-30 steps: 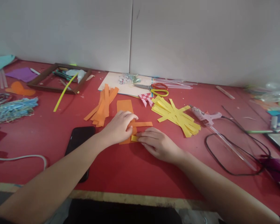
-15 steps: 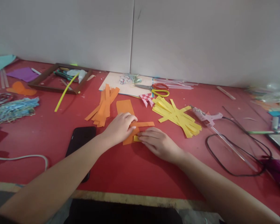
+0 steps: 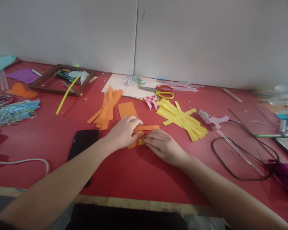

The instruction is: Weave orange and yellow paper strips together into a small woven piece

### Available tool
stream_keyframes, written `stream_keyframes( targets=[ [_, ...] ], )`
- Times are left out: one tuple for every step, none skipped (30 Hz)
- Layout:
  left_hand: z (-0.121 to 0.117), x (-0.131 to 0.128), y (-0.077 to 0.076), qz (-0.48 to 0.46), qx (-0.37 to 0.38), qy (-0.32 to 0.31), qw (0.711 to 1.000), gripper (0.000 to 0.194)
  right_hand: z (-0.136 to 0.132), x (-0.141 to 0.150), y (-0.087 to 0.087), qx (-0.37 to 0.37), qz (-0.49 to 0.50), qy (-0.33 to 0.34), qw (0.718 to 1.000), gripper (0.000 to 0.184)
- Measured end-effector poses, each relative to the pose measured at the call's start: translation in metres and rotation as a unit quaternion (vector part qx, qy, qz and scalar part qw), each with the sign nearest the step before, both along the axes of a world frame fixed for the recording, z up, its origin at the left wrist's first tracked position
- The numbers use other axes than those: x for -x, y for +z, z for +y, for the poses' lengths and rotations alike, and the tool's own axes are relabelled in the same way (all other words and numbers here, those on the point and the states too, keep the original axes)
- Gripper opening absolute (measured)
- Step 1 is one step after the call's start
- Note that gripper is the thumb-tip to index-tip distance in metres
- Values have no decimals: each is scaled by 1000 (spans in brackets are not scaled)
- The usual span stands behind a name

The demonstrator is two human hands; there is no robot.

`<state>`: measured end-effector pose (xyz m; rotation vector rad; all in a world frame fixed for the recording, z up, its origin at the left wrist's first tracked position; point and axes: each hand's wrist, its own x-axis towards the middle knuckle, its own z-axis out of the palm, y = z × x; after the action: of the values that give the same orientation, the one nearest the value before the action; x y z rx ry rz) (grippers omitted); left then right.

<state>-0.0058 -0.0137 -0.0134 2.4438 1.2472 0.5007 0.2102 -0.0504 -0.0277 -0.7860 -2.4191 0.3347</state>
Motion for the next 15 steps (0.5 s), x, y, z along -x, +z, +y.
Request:
stream_keyframes(
  targets=[
    [0,0,0,1,-1,-6,1000,24,1,0,-1,-2,5,1,1000,23],
    [0,1,0,2,-3,-10,1000,26,1,-1,-2,-2,10,1,1000,23],
    [0,1,0,1,-4,-10,1000,27,2,-1,-2,-2,13,1,1000,24],
    [0,2,0,-1,-3,-8,1000,27,2,-1,-3,-1,16,2,1000,25],
    [1,2,0,-4,-2,-7,1000,26,2,-2,-3,-1,17,2,1000,26],
    [2,2,0,-8,-1,-5,1000,25,2,-2,-3,-1,16,2,1000,27],
    [2,2,-1,-12,-1,-3,1000,24,2,-2,-3,-3,16,0,1000,27],
    [3,2,-1,-16,0,-2,1000,22,2,-1,-3,-4,17,-2,1000,26],
    [4,2,-2,-19,-1,0,1000,19,2,-1,-2,-4,18,-5,1000,24],
    [4,2,-2,-22,-1,2,1000,18,1,0,-2,-4,20,-7,1000,23],
    [4,2,-2,-24,-1,3,1000,16,1,0,0,-3,22,-9,1000,21],
    [4,2,-3,-26,-1,3,1000,15,0,1,1,-2,24,-9,1000,20],
    [4,1,-3,-28,-2,3,1000,14,0,1,2,-3,24,-9,1000,19],
    [4,1,-3,-30,-2,2,1000,13,0,2,3,-6,23,-7,1000,18],
    [4,1,-3,-30,-1,2,1000,13,-1,2,4,-11,21,-4,1000,17]
  ],
)
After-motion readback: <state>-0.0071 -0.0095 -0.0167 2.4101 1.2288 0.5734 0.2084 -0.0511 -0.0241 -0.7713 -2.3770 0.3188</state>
